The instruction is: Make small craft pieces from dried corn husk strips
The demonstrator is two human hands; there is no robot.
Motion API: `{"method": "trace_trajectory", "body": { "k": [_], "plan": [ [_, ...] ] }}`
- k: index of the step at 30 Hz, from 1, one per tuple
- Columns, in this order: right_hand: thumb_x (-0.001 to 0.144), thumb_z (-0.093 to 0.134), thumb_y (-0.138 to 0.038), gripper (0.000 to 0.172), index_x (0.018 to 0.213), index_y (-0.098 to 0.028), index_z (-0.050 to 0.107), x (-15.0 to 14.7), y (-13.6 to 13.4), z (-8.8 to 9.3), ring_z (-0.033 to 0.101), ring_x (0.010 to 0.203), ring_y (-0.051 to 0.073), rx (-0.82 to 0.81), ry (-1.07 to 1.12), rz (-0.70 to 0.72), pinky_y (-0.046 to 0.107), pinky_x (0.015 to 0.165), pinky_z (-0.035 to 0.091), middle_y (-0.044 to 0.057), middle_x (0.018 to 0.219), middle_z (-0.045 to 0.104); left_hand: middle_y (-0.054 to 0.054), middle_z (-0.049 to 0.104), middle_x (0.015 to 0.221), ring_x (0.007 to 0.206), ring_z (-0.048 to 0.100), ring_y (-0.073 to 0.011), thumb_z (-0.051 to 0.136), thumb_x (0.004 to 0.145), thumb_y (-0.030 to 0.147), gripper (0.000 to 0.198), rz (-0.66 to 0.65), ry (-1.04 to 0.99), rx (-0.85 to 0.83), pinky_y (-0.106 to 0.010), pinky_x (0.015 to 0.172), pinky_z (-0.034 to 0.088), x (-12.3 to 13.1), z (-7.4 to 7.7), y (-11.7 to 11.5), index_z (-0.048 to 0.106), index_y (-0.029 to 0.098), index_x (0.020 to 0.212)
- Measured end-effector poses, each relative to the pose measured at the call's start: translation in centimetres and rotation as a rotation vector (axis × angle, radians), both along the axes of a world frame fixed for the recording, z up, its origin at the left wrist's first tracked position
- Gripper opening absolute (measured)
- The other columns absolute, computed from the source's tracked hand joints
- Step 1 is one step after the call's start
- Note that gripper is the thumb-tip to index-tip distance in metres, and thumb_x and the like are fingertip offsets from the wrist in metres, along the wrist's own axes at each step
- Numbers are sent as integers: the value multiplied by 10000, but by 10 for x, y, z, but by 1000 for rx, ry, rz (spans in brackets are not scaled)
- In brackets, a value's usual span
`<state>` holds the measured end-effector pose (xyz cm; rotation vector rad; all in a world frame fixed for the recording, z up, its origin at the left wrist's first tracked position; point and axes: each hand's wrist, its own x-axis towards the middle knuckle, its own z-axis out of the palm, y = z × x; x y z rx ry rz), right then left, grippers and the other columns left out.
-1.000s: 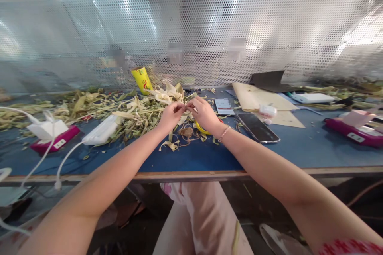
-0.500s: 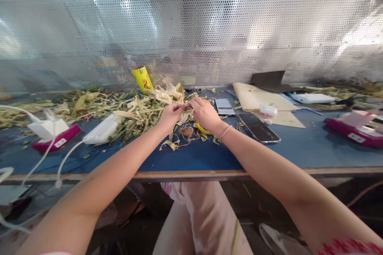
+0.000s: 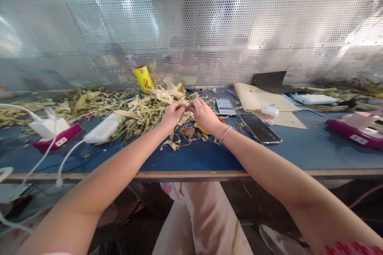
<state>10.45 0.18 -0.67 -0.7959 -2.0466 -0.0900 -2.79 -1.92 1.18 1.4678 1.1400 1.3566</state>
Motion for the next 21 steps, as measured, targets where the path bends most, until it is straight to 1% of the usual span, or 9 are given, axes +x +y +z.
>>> {"method": "trace_trajectory", "body": {
  "k": [4, 8, 14, 18, 21],
  "plan": [
    [838, 321, -131, 125, 826, -178, 436, 1, 0, -1, 459, 775, 186, 20, 26, 12, 350, 724, 444, 87, 826, 485, 39, 427, 525, 433, 315, -53, 537, 693, 252, 112, -44, 45, 59, -201, 429, 236, -2, -3, 4, 533, 147, 653],
    [819, 304, -101, 143, 832, -177, 425, 2, -2, 1, 453, 785, 186, 37, 35, 33, 356, 720, 447, 90, 827, 475, 38, 419, 501, 442, 343, -67, 534, 713, 282, 134, -40, 133, 125, -207, 444, 256, -5, -5, 7, 529, 157, 663],
    [740, 320, -28, 197, 823, -187, 402, 4, -6, 5, 449, 800, 175, 30, 30, 75, 338, 720, 449, 77, 829, 453, 42, 396, 491, 453, 358, -75, 500, 723, 254, 116, -46, 179, 178, -213, 453, 264, -5, -3, 5, 506, 161, 655],
    [679, 295, 11, 253, 803, -189, 388, 3, -5, 4, 449, 794, 169, 12, 66, 61, 335, 734, 444, 72, 819, 452, 36, 416, 530, 483, 378, -78, 498, 720, 249, 105, -48, 198, 185, -217, 479, 284, -4, -5, 6, 504, 159, 668],
    [668, 298, 8, 263, 814, -190, 392, 3, -3, 3, 459, 798, 167, -21, 92, 63, 339, 734, 442, 69, 826, 469, 34, 429, 537, 488, 385, -79, 496, 720, 246, 99, -51, 209, 185, -220, 493, 294, -5, -5, 7, 502, 161, 670]
  ]
}}
